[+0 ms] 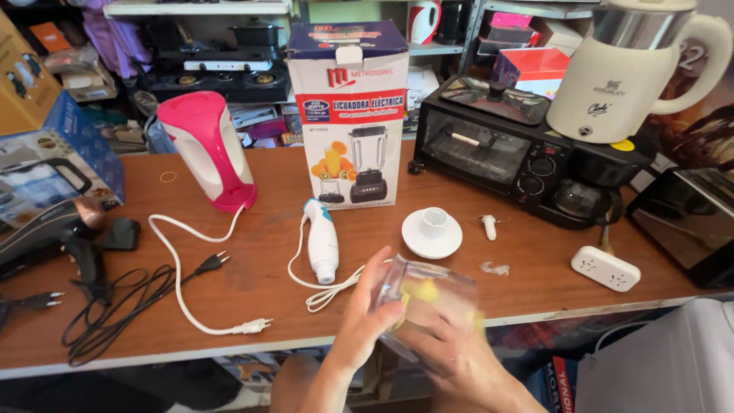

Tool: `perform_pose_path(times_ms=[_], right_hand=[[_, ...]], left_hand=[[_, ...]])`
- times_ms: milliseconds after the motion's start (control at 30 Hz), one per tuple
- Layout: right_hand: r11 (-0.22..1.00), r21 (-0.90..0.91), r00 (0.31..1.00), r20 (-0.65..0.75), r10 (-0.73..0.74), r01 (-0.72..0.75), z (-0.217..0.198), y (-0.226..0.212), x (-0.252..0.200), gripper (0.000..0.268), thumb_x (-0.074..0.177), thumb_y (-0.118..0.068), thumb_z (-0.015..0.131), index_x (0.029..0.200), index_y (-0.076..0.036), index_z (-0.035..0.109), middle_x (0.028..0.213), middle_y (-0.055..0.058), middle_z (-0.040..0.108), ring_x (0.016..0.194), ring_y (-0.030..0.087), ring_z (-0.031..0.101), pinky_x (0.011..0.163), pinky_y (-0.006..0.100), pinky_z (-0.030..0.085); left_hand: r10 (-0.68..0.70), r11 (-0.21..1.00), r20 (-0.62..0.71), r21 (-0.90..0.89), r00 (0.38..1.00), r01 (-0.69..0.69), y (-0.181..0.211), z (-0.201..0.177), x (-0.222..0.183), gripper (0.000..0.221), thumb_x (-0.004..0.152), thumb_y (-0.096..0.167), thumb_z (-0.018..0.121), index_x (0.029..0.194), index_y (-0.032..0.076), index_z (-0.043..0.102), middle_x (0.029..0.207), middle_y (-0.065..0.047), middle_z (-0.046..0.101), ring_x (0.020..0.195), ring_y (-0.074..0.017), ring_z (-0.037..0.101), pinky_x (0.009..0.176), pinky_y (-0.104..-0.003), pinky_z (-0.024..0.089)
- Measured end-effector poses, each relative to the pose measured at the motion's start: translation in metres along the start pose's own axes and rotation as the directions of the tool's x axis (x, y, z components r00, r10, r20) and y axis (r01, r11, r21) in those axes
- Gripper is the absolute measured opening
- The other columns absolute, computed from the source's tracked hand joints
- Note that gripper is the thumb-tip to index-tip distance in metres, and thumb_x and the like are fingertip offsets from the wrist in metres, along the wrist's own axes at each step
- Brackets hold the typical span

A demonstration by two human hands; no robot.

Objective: Unboxing, cleaning, and assembling the components of a hand blender on a cluttered workspace.

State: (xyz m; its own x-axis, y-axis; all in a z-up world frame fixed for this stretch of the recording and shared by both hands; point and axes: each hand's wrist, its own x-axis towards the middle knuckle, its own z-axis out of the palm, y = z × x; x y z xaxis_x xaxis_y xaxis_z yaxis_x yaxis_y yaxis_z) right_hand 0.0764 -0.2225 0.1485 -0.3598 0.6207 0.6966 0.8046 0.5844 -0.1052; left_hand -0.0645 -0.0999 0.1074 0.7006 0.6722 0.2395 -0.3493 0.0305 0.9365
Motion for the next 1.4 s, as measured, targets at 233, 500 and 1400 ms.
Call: perform_pose_path(times_ms=[233,500,1400], right_hand=[[0.115,0.926,0.844,0.271,0.464,-0.360,0.021,0.018,-0.067,0.062,0.081,0.008,0.081,0.140,-0.001,0.062,0.157,0.015,0.049,0.138,0.029,0.057,0.118,0.046,0.042],[0.008,0.966,0.667,0.172,0.725,-0.258,0.030,0.026,-0.095,0.066,0.079,-0.018,0.086,0.136,0.003,0.061,0.117,0.022,0.078,0.101,0.033,0.077,0.090,0.048,0.061],[-0.177,0.952,0.666,0.303,0.682,-0.251,0.023,0.009,-0.090,0.062,0.074,0.003,0.081,0.133,-0.006,0.066,0.123,0.023,0.077,0.103,0.037,0.078,0.093,0.049,0.060]], left_hand=[[0.439,0.765,0.265,0.390,0.859,-0.512,0.018,-0.006,0.006,0.078,0.092,0.052,0.059,0.154,0.008,0.040,0.159,-0.020,0.040,0.152,-0.0342,0.037,0.124,-0.050,0.031],[0.215,0.872,0.302,0.370,0.929,-0.322,0.023,-0.020,-0.004,0.105,0.078,0.032,0.077,0.161,0.005,0.019,0.170,-0.016,0.019,0.157,-0.0298,0.025,0.127,-0.046,0.021],[0.285,0.866,0.324,0.316,0.902,-0.387,-0.013,-0.028,-0.004,0.095,0.077,0.043,0.079,0.158,0.016,0.037,0.169,-0.022,0.021,0.159,-0.0347,0.020,0.124,-0.053,0.019]])
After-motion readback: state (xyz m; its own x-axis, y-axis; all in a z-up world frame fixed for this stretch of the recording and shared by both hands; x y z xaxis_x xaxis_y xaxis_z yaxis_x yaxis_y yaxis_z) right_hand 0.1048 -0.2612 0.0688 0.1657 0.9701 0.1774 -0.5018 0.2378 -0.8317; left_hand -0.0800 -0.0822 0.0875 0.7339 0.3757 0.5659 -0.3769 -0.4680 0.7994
